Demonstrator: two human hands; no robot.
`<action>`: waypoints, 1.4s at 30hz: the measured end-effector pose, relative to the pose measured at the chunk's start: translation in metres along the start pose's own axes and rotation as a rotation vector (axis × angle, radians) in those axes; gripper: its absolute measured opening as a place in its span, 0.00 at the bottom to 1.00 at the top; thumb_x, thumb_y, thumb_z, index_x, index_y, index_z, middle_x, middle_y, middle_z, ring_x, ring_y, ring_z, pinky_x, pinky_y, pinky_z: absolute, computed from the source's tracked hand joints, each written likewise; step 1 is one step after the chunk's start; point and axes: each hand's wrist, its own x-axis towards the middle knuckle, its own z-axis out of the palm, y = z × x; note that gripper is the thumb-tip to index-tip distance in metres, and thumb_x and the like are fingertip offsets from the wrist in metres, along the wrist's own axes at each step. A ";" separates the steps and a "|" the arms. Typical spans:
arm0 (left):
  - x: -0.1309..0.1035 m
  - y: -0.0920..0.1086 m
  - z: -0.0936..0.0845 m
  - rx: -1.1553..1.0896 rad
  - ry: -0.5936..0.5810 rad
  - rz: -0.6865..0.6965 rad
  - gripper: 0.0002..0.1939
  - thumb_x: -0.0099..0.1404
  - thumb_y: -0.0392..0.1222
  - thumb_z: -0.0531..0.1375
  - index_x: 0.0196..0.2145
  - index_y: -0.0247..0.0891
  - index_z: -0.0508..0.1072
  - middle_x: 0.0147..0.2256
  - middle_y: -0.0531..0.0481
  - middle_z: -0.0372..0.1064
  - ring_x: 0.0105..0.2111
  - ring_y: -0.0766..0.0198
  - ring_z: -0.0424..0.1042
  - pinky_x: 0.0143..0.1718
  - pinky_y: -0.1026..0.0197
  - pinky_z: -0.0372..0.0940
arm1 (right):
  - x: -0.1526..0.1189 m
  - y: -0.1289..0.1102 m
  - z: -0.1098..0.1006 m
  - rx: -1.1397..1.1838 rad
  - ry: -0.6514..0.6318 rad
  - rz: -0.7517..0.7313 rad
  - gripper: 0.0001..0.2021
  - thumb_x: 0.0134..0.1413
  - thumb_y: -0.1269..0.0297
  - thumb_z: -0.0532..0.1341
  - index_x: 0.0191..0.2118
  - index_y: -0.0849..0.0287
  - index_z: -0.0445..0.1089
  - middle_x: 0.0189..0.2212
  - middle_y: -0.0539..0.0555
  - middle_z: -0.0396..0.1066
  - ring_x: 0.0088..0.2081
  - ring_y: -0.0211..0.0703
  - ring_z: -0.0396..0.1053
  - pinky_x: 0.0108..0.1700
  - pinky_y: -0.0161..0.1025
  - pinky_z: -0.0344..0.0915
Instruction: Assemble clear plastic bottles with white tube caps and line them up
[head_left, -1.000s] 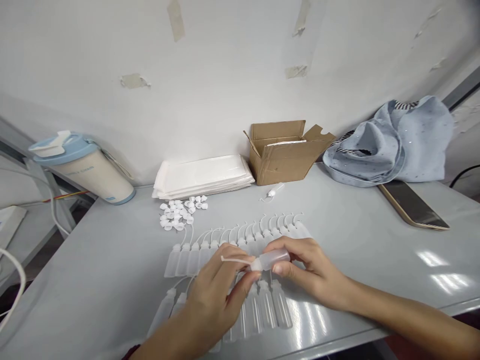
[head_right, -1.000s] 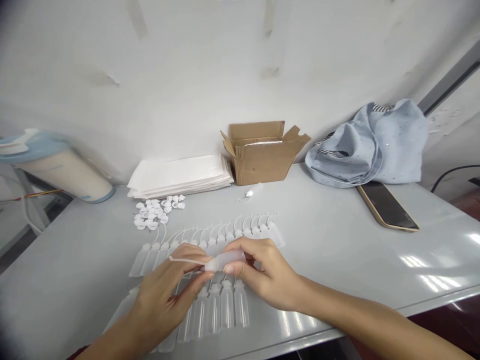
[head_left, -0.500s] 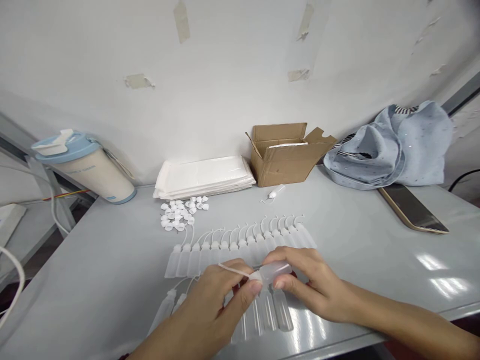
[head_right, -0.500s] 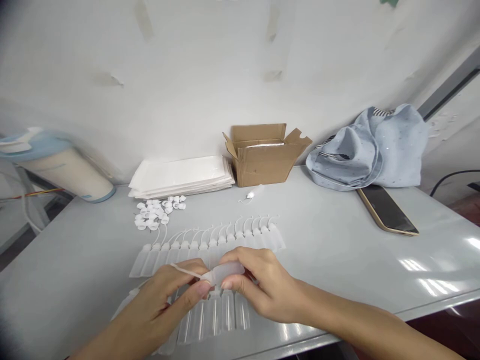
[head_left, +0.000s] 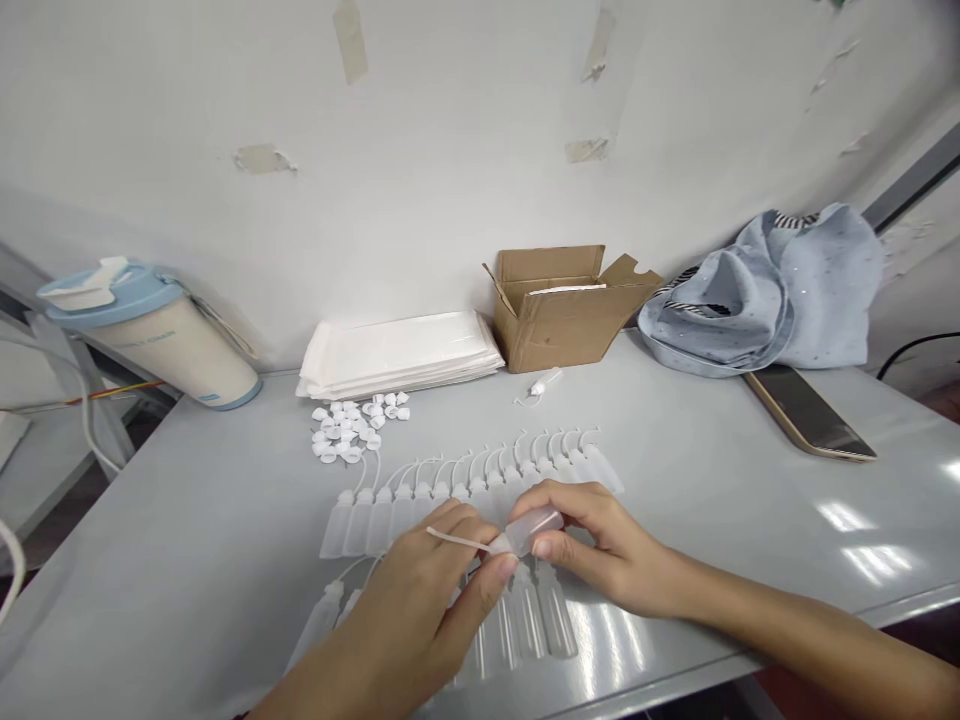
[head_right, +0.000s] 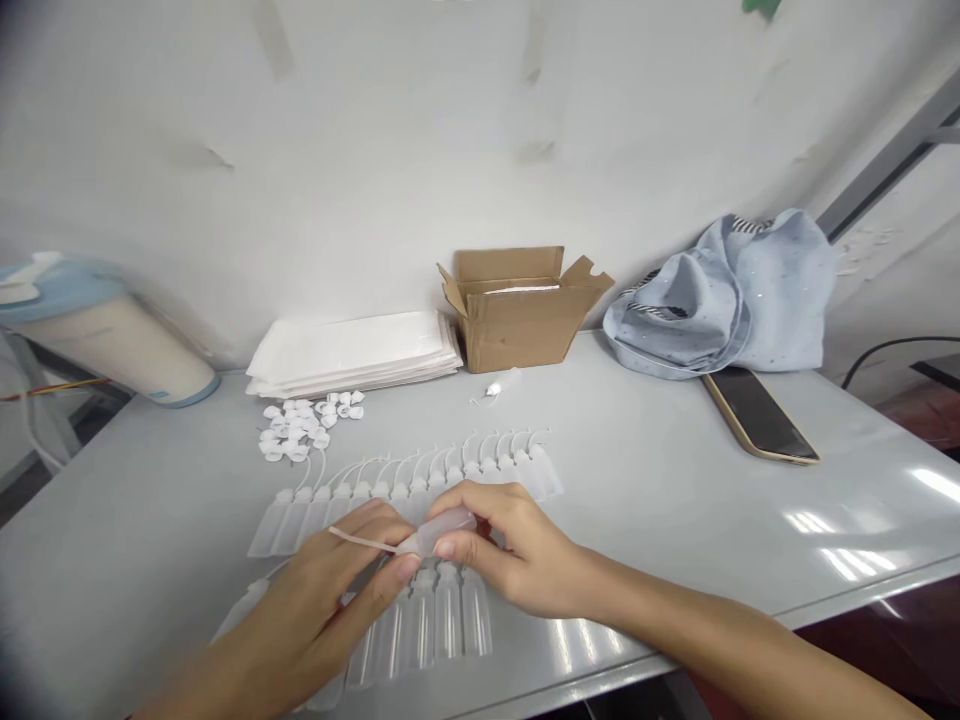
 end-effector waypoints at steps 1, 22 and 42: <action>0.000 0.001 -0.001 -0.019 -0.018 -0.029 0.12 0.71 0.41 0.48 0.33 0.39 0.67 0.29 0.53 0.64 0.32 0.64 0.65 0.32 0.62 0.61 | 0.000 0.000 -0.001 -0.035 -0.003 -0.032 0.09 0.62 0.62 0.56 0.41 0.61 0.70 0.29 0.51 0.69 0.29 0.35 0.65 0.31 0.33 0.62; 0.001 -0.010 0.013 0.489 0.337 0.443 0.06 0.66 0.28 0.55 0.32 0.35 0.67 0.26 0.50 0.67 0.25 0.64 0.59 0.27 0.60 0.55 | -0.002 0.004 0.002 -0.184 0.069 -0.189 0.12 0.65 0.62 0.52 0.39 0.63 0.69 0.25 0.51 0.68 0.25 0.35 0.64 0.28 0.33 0.61; 0.003 -0.005 0.020 0.601 0.442 0.437 0.09 0.65 0.29 0.54 0.28 0.37 0.66 0.22 0.53 0.65 0.20 0.64 0.59 0.22 0.60 0.52 | -0.005 -0.001 0.000 -0.187 -0.019 -0.054 0.13 0.66 0.61 0.49 0.41 0.60 0.68 0.29 0.53 0.73 0.29 0.38 0.70 0.32 0.35 0.67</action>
